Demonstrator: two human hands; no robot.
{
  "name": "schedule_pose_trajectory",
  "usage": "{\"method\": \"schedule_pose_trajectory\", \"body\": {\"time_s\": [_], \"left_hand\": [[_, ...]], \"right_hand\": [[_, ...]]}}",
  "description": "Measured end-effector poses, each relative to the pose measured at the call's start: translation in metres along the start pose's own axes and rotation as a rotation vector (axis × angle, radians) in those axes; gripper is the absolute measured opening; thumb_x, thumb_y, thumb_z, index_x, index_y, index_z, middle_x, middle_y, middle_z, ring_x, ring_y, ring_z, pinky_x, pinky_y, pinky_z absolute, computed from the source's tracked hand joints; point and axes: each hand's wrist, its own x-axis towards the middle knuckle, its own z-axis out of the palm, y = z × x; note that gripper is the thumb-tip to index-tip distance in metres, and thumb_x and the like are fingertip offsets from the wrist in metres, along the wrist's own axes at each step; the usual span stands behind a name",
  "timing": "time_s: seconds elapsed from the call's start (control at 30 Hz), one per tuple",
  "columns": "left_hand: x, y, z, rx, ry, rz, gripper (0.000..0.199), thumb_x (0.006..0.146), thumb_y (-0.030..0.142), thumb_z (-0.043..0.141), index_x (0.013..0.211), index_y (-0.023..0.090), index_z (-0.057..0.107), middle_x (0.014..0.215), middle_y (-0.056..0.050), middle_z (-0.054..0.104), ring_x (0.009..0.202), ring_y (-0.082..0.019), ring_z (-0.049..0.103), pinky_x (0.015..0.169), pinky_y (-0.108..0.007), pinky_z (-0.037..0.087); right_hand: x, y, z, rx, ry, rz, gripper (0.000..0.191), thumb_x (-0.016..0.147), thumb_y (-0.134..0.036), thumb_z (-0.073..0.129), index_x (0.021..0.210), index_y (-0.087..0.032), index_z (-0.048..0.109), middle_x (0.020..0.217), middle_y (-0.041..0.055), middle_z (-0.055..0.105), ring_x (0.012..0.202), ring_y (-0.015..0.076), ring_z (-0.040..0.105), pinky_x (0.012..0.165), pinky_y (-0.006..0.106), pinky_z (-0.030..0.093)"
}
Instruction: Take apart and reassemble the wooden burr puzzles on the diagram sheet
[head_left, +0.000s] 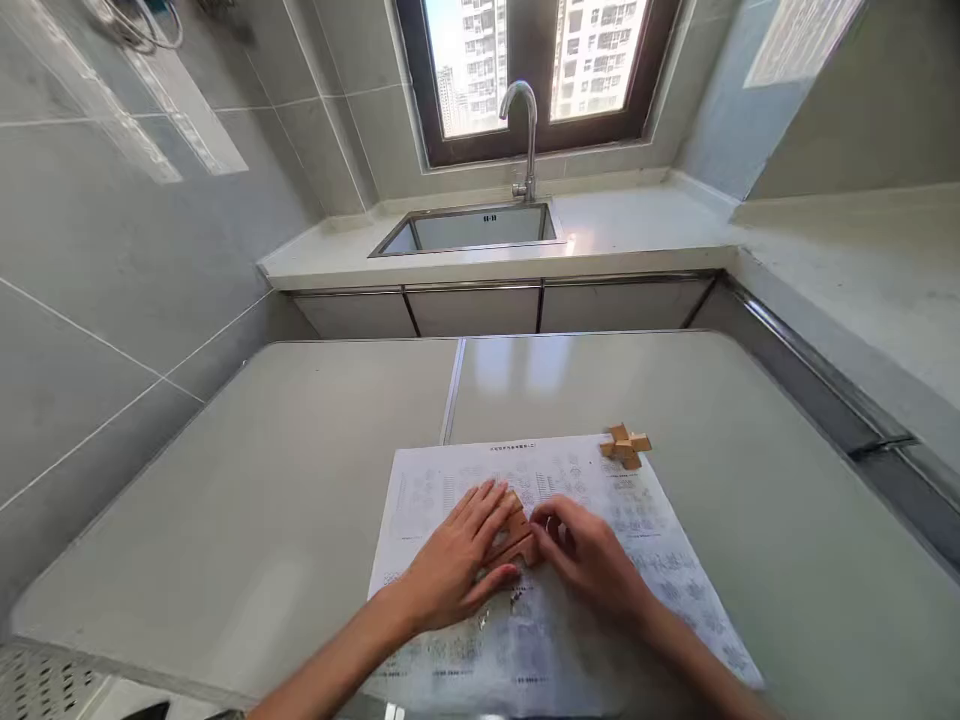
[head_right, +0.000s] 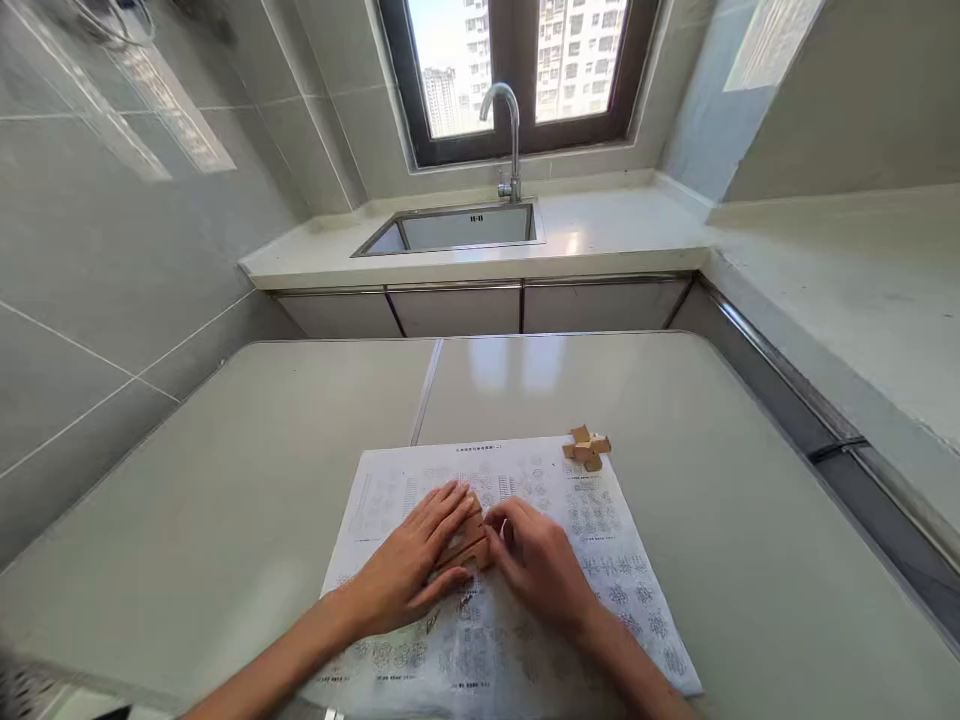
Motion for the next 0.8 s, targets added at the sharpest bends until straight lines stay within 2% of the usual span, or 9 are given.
{"method": "schedule_pose_trajectory", "body": {"time_s": [0.07,0.13,0.2,0.3,0.43,0.53,0.67,0.8], "left_hand": [[-0.003,-0.002,0.001,-0.059,0.051,-0.035,0.072,0.108,0.032,0.053,0.169,0.028,0.013,0.174,-0.010,0.031,0.163,-0.030,0.025,0.132,-0.055,0.033],[-0.008,-0.005,0.001,-0.100,0.114,-0.082,0.062,0.108,0.029,0.051,0.165,0.029,0.025,0.169,-0.010,0.040,0.158,-0.028,0.035,0.129,-0.052,0.039],[-0.013,-0.009,-0.001,-0.122,0.199,-0.152,0.050,0.108,0.028,0.051,0.157,0.029,0.038,0.161,-0.010,0.049,0.152,-0.027,0.045,0.125,-0.051,0.044],[-0.021,-0.016,-0.005,-0.130,0.277,-0.198,0.028,0.107,0.027,0.053,0.135,0.027,0.057,0.152,-0.010,0.057,0.145,-0.027,0.051,0.120,-0.050,0.046],[-0.021,-0.021,-0.006,-0.130,0.303,-0.231,0.010,0.106,0.030,0.057,0.113,0.026,0.063,0.145,-0.008,0.059,0.138,-0.027,0.053,0.115,-0.047,0.047],[-0.013,-0.022,-0.002,-0.099,0.316,-0.255,0.011,0.103,0.035,0.062,0.107,0.025,0.063,0.139,-0.009,0.061,0.131,-0.028,0.055,0.110,-0.047,0.047],[0.002,-0.022,0.004,-0.026,0.348,-0.256,0.021,0.096,0.039,0.072,0.103,0.023,0.062,0.129,-0.010,0.062,0.122,-0.031,0.056,0.103,-0.048,0.047],[0.009,-0.022,0.006,-0.020,0.360,-0.238,0.022,0.094,0.041,0.074,0.100,0.022,0.063,0.122,-0.009,0.063,0.117,-0.030,0.057,0.100,-0.047,0.048]], "right_hand": [[-0.012,-0.002,0.001,-0.037,0.043,-0.038,0.009,0.102,-0.021,0.056,0.107,-0.025,0.061,0.107,0.0067,0.068,0.090,0.0227,0.070,0.077,0.037,0.059],[-0.023,-0.003,0.003,-0.061,0.074,-0.060,0.019,0.099,-0.022,0.061,0.118,-0.025,0.060,0.122,0.0101,0.066,0.106,0.0272,0.069,0.088,0.042,0.061],[-0.033,-0.004,0.006,-0.073,0.053,-0.055,0.031,0.097,-0.023,0.067,0.126,-0.027,0.058,0.128,0.0107,0.065,0.116,0.0300,0.065,0.097,0.045,0.059],[-0.046,-0.005,0.011,-0.085,0.034,-0.036,0.037,0.095,-0.019,0.070,0.128,-0.028,0.058,0.124,0.0091,0.067,0.114,0.0302,0.065,0.097,0.046,0.060],[-0.059,-0.009,0.016,-0.103,0.039,0.031,0.030,0.093,-0.016,0.071,0.119,-0.029,0.062,0.117,0.0070,0.068,0.108,0.0296,0.066,0.091,0.044,0.060],[-0.068,-0.012,0.018,-0.096,0.037,0.087,0.022,0.094,-0.016,0.071,0.111,-0.028,0.064,0.114,0.0067,0.067,0.105,0.0291,0.066,0.089,0.044,0.059],[-0.075,-0.017,0.020,-0.081,0.054,0.132,0.018,0.095,-0.020,0.071,0.110,-0.026,0.064,0.112,0.0075,0.067,0.103,0.0290,0.065,0.089,0.044,0.057],[-0.075,-0.024,0.020,-0.095,0.049,0.147,0.008,0.099,-0.021,0.068,0.105,-0.025,0.065,0.106,0.0069,0.068,0.100,0.0289,0.064,0.087,0.044,0.055]]}}
